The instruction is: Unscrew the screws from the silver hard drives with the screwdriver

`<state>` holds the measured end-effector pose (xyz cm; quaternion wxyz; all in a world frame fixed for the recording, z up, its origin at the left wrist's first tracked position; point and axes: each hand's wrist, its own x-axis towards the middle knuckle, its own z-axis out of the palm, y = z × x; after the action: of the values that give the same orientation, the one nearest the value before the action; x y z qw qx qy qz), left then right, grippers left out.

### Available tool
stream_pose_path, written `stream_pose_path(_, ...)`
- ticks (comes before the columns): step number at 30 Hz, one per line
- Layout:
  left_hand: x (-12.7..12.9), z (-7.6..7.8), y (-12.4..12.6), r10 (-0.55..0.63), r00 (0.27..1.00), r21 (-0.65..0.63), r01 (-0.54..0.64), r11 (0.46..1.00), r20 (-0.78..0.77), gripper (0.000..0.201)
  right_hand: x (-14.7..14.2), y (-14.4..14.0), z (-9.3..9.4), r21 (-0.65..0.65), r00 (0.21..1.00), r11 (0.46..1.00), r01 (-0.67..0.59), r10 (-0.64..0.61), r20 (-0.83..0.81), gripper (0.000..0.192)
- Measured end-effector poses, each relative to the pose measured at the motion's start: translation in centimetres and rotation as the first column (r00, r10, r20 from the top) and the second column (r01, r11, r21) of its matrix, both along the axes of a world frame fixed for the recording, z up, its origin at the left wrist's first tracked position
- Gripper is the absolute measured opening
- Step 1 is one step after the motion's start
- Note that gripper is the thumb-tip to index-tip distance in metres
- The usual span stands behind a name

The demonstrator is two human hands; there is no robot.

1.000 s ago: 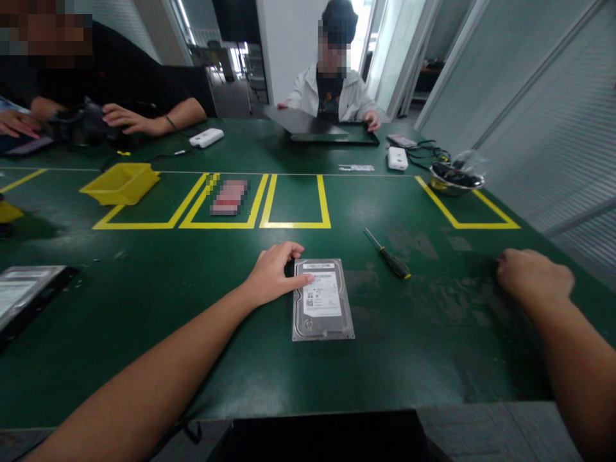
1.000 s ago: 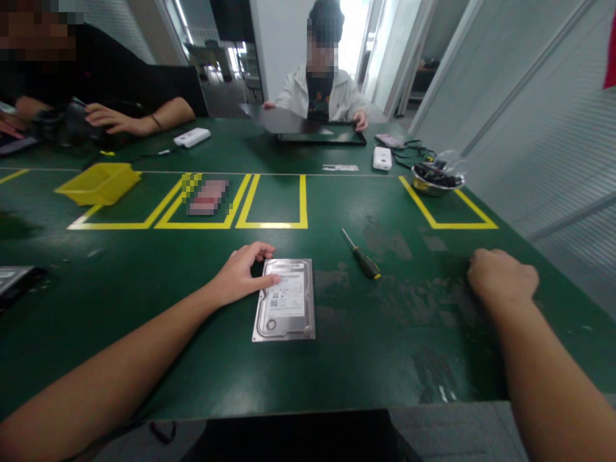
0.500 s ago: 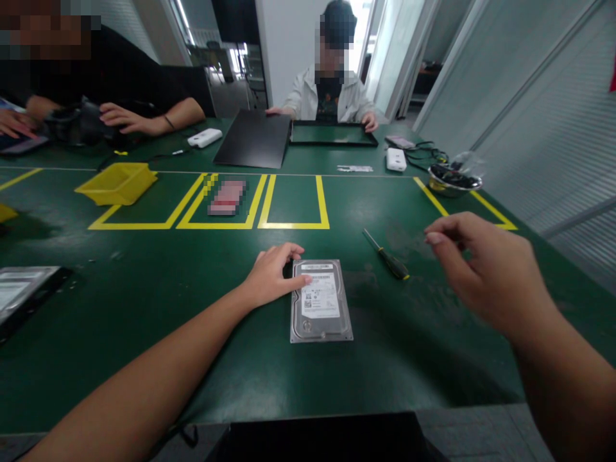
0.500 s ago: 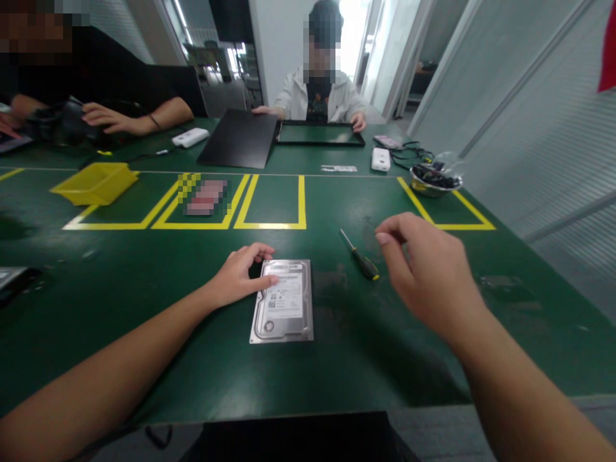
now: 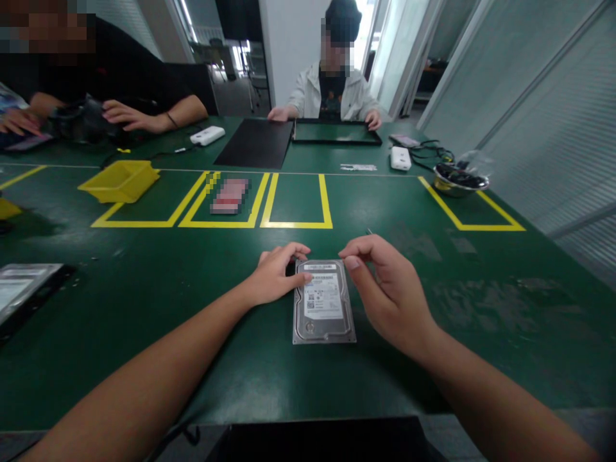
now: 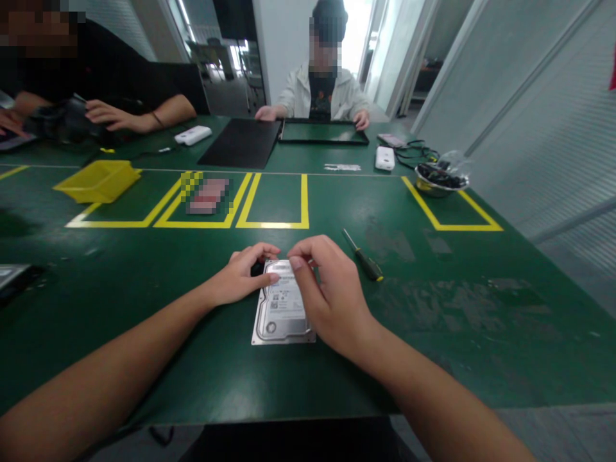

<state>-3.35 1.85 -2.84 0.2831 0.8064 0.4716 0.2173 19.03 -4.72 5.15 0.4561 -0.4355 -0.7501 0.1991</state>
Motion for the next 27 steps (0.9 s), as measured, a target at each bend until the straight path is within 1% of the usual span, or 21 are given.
stream_pose_path(1, 0.0, 0.0, 0.0, -0.002, 1.000, 0.001, 0.002, 1.000, 0.001, 0.050, 0.0, 0.5, -1.0, 0.027, 1.000, 0.999, 0.024, -0.024, 0.000, 0.010)
stream_pose_path(3, 0.0, -0.1, 0.0, -0.002, 1.000, -0.003, 0.002, 1.000, 0.003, 0.050, -0.1, 1.2, -3.0, 0.027, 0.998, 0.998, 0.065, -0.066, 0.011, 0.013)
stream_pose_path(6, 0.1, 0.0, -0.1, -0.001, 1.000, -0.019, 0.001, 1.000, 0.008, 0.050, -0.2, 1.7, -5.4, -0.093, 0.993, 0.989, 0.114, -0.115, 0.001, 0.014)
stream_pose_path(8, 0.2, 0.2, -0.1, -0.004, 1.000, -0.026, 0.004, 1.000, 0.013, 0.049, -0.4, 1.6, -6.4, -0.166, 0.990, 0.977, 0.130, -0.138, -0.036, 0.015)
stream_pose_path(9, 0.2, 0.3, -0.1, -0.005, 1.000, -0.029, 0.005, 1.000, 0.014, 0.049, -0.5, 1.4, -6.7, -0.181, 0.989, 0.975, 0.132, -0.142, -0.047, 0.015)
stream_pose_path(12, 0.2, 0.4, -0.2, -0.009, 1.000, -0.038, 0.009, 0.999, 0.013, 0.050, -1.0, 0.9, -7.2, -0.192, 0.987, 0.972, 0.133, -0.147, -0.062, 0.016)
stream_pose_path(19, -0.1, 0.4, -0.1, -0.027, 0.999, -0.051, 0.028, 0.998, 0.017, 0.052, -1.8, 0.2, -7.4, -0.247, 0.982, 0.965, 0.090, -0.128, -0.141, 0.017)
stream_pose_path(27, -0.3, 0.7, 0.0, -0.045, 0.999, -0.081, 0.045, 0.996, 0.002, 0.054, -2.1, -0.1, -7.6, -0.239, 0.981, 0.968, 0.079, -0.118, -0.152, 0.016)
